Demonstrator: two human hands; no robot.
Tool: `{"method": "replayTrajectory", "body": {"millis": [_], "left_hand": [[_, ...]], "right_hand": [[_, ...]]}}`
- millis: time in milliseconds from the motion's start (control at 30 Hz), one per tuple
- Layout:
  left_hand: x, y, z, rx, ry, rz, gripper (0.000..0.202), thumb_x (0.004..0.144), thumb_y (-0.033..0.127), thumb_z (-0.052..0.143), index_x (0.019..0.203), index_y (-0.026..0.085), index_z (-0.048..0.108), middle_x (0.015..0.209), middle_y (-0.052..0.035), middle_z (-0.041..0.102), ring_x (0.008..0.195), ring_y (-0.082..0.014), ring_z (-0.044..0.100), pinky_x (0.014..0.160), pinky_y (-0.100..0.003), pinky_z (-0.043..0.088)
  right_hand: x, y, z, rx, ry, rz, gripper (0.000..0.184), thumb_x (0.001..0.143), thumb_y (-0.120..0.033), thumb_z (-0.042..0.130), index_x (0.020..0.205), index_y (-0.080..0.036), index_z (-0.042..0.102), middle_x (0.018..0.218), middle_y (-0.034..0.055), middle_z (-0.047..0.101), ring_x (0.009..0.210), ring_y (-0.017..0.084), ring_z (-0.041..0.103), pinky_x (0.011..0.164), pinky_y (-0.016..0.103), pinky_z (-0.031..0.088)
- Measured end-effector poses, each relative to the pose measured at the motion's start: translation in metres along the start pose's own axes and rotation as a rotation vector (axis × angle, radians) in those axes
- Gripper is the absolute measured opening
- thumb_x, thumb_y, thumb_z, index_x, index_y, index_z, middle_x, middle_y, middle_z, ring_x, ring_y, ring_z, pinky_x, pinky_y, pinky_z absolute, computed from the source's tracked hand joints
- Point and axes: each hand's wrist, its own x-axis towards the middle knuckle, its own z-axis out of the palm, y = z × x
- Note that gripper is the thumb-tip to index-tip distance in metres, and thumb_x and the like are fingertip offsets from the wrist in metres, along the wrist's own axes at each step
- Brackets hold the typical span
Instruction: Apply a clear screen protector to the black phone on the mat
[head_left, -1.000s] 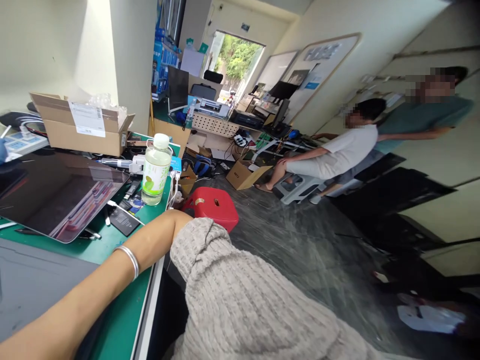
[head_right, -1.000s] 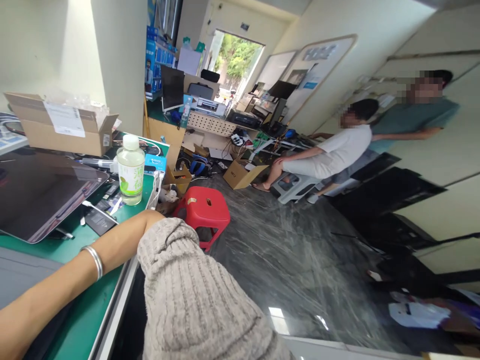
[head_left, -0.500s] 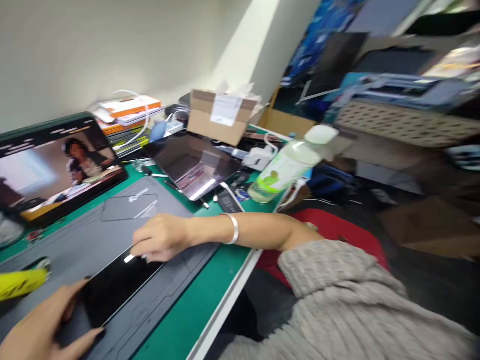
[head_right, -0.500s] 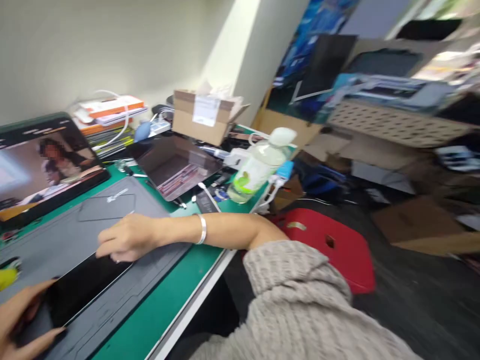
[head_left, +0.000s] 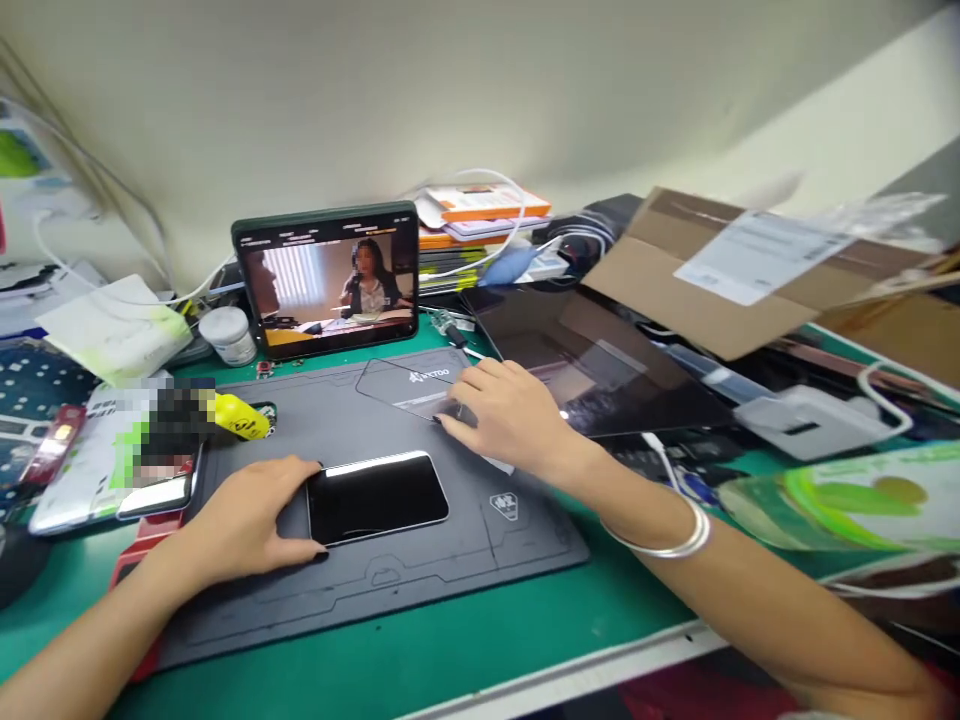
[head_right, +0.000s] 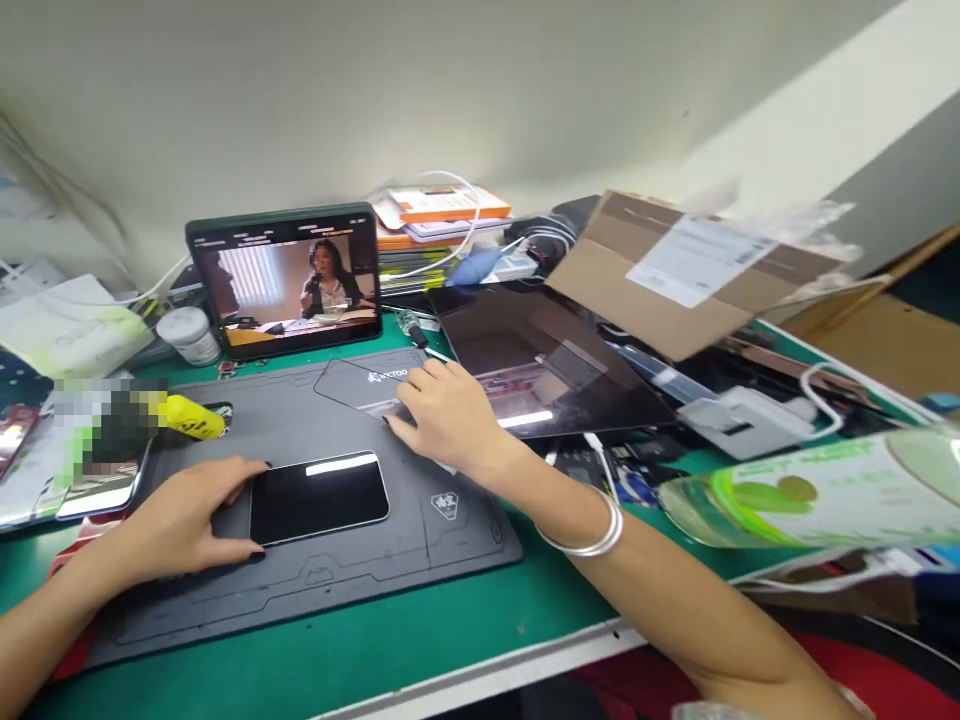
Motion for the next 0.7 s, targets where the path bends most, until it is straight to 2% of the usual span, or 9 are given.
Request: {"method": "replayTrajectory", "body": {"millis": [33,100,200,333,467,600,700], "left_hand": [[0.0,0.001,0.0,-0.008,0.005,-0.001,0.061,0.074,0.052,0.063,0.123,0.02,0.046,0.11,-0.0039,0.055,0.099,-0.0206,0.053,0.086,-0.032,0.04],[0.0,0.002,0.0,-0.008,0.02,0.014,0.061,0.075,0.052,0.062,0.123,0.019,0.046,0.109,-0.0044,0.055,0.097,-0.021,0.053,0.085,-0.032,0.04],[0.0,0.002,0.002,-0.003,0.032,0.042,0.062,0.075,0.052,0.063,0.123,0.017,0.046,0.112,-0.0057,0.055,0.098,-0.0219,0.053,0.086,-0.033,0.04],[-0.001,0.001,0.005,-0.005,0.046,0.042,0.064,0.074,0.052,0.064,0.124,0.017,0.046,0.116,-0.006,0.054,0.102,-0.023,0.053,0.089,-0.034,0.04],[-0.002,0.001,0.008,-0.019,0.051,0.038,0.064,0.074,0.051,0.064,0.125,0.018,0.045,0.118,-0.0054,0.054,0.104,-0.0228,0.053,0.09,-0.034,0.039],[-0.002,0.0,0.009,-0.007,0.057,0.035,0.065,0.073,0.053,0.064,0.125,0.018,0.045,0.117,-0.0046,0.054,0.103,-0.0227,0.053,0.088,-0.034,0.039],[-0.002,0.0,0.009,-0.015,0.06,0.035,0.065,0.073,0.052,0.064,0.125,0.018,0.045,0.116,-0.004,0.054,0.102,-0.0216,0.053,0.087,-0.033,0.039]], "right_hand": [[0.001,0.001,0.004,0.023,0.032,-0.01,0.024,0.081,-0.034,0.059,0.091,-0.013,0.064,0.096,0.0071,0.062,0.093,0.022,0.052,0.079,0.033,0.035],[0.001,0.002,0.01,0.042,0.017,-0.01,0.038,0.078,-0.035,0.063,0.108,-0.012,0.059,0.111,0.0085,0.059,0.104,0.024,0.051,0.086,0.034,0.037],[0.0,0.004,0.015,0.019,-0.067,0.007,0.048,0.081,-0.038,0.061,0.12,-0.01,0.052,0.113,0.011,0.059,0.104,0.026,0.053,0.086,0.037,0.041],[-0.002,0.001,0.015,-0.033,-0.14,-0.06,0.043,0.088,-0.033,0.051,0.122,-0.008,0.05,0.107,0.0138,0.06,0.092,0.027,0.058,0.073,0.037,0.045],[-0.001,-0.002,0.015,-0.067,-0.154,-0.128,0.042,0.089,-0.025,0.044,0.125,-0.004,0.047,0.103,0.0139,0.061,0.089,0.026,0.059,0.072,0.037,0.043],[0.003,0.001,0.017,-0.063,-0.117,-0.09,0.039,0.088,-0.017,0.035,0.122,-0.007,0.051,0.083,0.0083,0.062,0.077,0.024,0.06,0.061,0.034,0.038],[0.002,0.007,0.019,-0.014,-0.094,-0.047,0.034,0.092,-0.02,0.032,0.114,-0.013,0.056,0.088,0.0061,0.064,0.081,0.023,0.06,0.059,0.032,0.035]]}}
